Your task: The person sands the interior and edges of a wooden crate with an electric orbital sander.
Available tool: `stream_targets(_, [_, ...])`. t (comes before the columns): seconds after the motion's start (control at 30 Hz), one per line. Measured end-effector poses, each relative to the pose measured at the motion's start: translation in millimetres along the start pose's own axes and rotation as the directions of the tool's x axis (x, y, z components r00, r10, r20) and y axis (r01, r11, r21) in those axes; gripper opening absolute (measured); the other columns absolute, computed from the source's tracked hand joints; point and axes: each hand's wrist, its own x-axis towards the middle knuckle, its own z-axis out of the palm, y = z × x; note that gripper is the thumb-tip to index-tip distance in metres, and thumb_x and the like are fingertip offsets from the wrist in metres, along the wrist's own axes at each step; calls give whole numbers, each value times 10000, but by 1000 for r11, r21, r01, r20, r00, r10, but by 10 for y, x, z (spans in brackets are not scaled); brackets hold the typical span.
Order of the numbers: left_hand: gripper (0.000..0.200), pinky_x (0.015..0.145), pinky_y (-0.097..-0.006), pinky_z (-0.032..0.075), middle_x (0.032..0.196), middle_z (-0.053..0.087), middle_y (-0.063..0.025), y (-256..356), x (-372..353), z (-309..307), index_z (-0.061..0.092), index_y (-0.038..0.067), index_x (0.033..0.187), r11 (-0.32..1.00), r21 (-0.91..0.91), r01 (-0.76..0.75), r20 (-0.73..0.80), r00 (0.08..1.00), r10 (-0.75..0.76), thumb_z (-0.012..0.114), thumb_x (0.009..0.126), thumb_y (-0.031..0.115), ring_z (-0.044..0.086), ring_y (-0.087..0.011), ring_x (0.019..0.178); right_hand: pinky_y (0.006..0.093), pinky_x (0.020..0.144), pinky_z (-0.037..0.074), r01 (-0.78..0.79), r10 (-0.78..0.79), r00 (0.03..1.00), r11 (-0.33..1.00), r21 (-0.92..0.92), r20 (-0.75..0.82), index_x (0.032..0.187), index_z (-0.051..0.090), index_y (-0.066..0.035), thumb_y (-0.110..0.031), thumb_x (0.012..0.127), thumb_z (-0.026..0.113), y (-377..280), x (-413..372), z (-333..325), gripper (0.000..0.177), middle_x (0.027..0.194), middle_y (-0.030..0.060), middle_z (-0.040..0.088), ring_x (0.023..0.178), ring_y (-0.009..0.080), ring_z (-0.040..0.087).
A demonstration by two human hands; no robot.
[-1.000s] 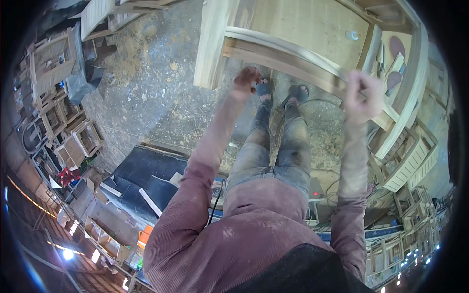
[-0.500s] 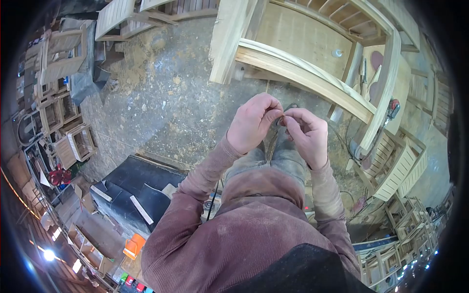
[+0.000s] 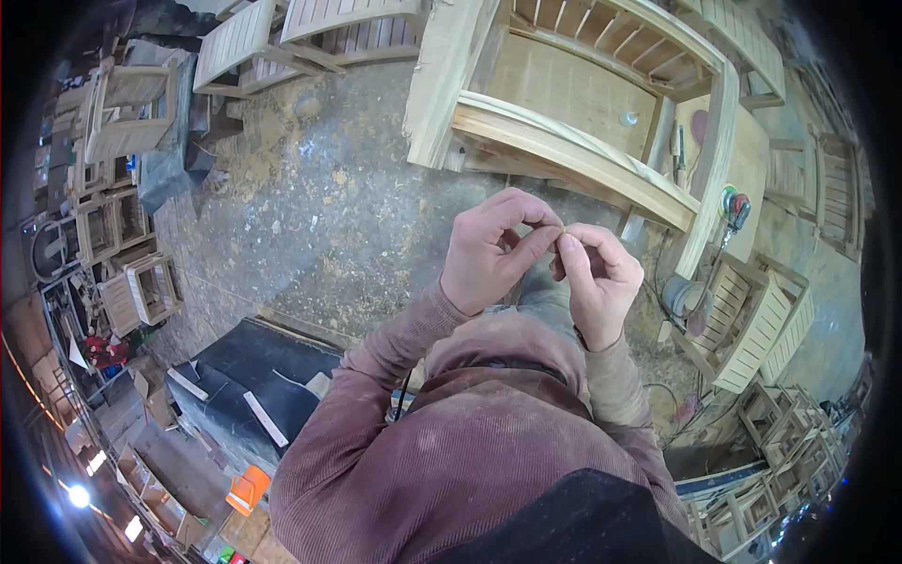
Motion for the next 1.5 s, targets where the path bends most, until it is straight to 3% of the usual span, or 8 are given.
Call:
stream_targets(0.33, [133,475,-193,453,852,613,-38,225,19,-114,627,36,853,945,226,-238,134,968,212,675,734,3,583,-79,654,276,498,446,449,-371,893,775,-446,254,823,609,4,33,727,621,-351,75,-117,101,677,111,572,539,209,564])
stream_targets(0.43, [144,596,-290,492,794,579,-78,295,33,-139,582,33,842,944,238,-228,179,966,187,655,720,11,611,-225,688,302,494,449,482,-369,874,743,-465,315,821,605,-3,26,717,623,-443,82,-146,109,675,116,566,548,245,560])
stream_targets(0.5, [141,454,-199,447,827,601,-28,291,34,-147,613,39,854,928,252,-275,186,955,233,662,734,-18,574,-83,635,311,492,448,529,-410,847,709,-467,337,819,604,-7,21,715,624,-439,96,-151,110,665,109,557,548,246,557])
stream_targets(0.97, [88,504,-188,443,769,566,-14,352,24,-116,589,11,832,991,123,-57,244,969,26,617,752,-12,543,-42,659,304,461,436,712,-643,687,506,-486,338,763,602,-25,20,617,658,-321,59,-104,163,629,64,528,532,214,542])
stream_targets(1.27, [17,550,-176,466,802,524,-9,351,-107,95,527,-9,833,937,-172,304,251,933,-257,520,848,-4,538,-45,693,250,462,425,592,-641,766,735,-332,-53,764,606,26,58,735,598,-229,-64,-47,43,636,73,573,518,144,542])
stream_targets(1.33, [34,552,-178,469,799,517,-8,295,-124,92,520,-10,831,900,-236,366,277,913,-299,507,862,-2,540,-48,701,222,466,422,202,-191,976,974,107,-103,807,609,47,25,817,562,-335,-78,-65,53,680,76,601,534,99,534])
stream_targets(1.43, [22,558,-187,471,797,527,-18,274,-113,-5,527,-2,831,973,-131,187,350,927,-131,529,852,-9,545,-54,691,198,469,419,11,-40,997,922,387,67,860,606,55,-6,871,530,-375,-73,-127,98,729,86,615,540,79,526])
stream_targets(1.5, [48,564,-200,471,805,566,-33,374,-53,-15,561,6,882,986,-49,-159,165,972,165,570,839,-12,561,-69,702,190,471,419,-6,-36,994,920,393,99,873,605,52,-12,876,532,-392,-86,-137,98,739,86,618,533,73,522])
